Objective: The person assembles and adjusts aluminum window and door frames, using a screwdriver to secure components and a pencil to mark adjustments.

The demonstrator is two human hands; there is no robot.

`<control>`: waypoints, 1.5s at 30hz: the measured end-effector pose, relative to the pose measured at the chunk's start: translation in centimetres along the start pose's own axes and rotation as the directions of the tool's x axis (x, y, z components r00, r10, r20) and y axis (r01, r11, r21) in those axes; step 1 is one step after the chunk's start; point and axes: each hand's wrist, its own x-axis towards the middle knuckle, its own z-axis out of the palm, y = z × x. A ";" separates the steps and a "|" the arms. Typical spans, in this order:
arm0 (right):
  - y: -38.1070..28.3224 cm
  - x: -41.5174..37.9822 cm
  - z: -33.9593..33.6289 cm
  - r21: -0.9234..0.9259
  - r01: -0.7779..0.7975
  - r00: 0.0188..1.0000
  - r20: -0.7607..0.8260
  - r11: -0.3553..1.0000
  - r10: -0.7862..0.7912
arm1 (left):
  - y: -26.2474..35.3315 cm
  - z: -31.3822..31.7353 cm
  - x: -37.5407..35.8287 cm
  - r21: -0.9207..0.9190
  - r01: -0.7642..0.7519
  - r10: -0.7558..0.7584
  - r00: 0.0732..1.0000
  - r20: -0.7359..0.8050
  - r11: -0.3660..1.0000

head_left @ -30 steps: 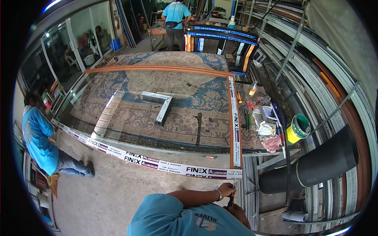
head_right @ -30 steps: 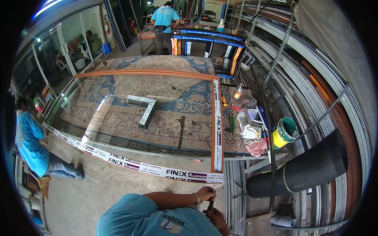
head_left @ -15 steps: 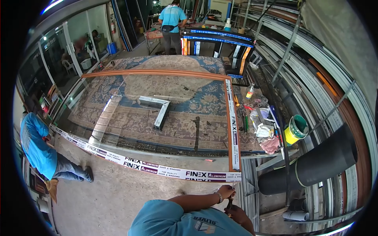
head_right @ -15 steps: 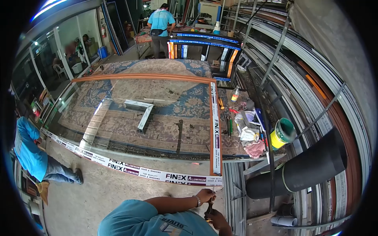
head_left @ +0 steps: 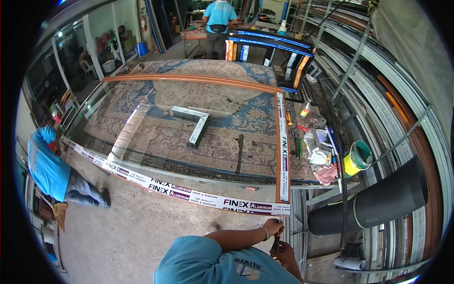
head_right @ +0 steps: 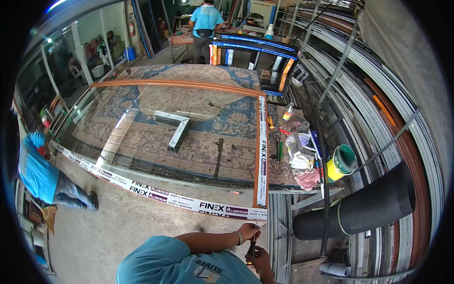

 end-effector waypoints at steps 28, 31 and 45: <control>-2.2 0.4 -3.1 -0.642 0.595 0.793 0.567 0.484 -0.223 | 0.2 0.7 -0.1 0.676 -0.121 0.410 0.866 -0.286 0.727; -5.0 -0.8 -0.9 -0.441 -0.169 0.963 0.117 0.881 0.243 | 0.0 0.4 0.5 0.655 -0.118 0.385 0.879 -0.281 0.747; -1.4 -1.0 2.3 -0.486 -0.108 0.990 -0.136 0.867 0.047 | 0.9 0.8 0.1 0.576 -0.083 0.356 0.854 -0.379 0.813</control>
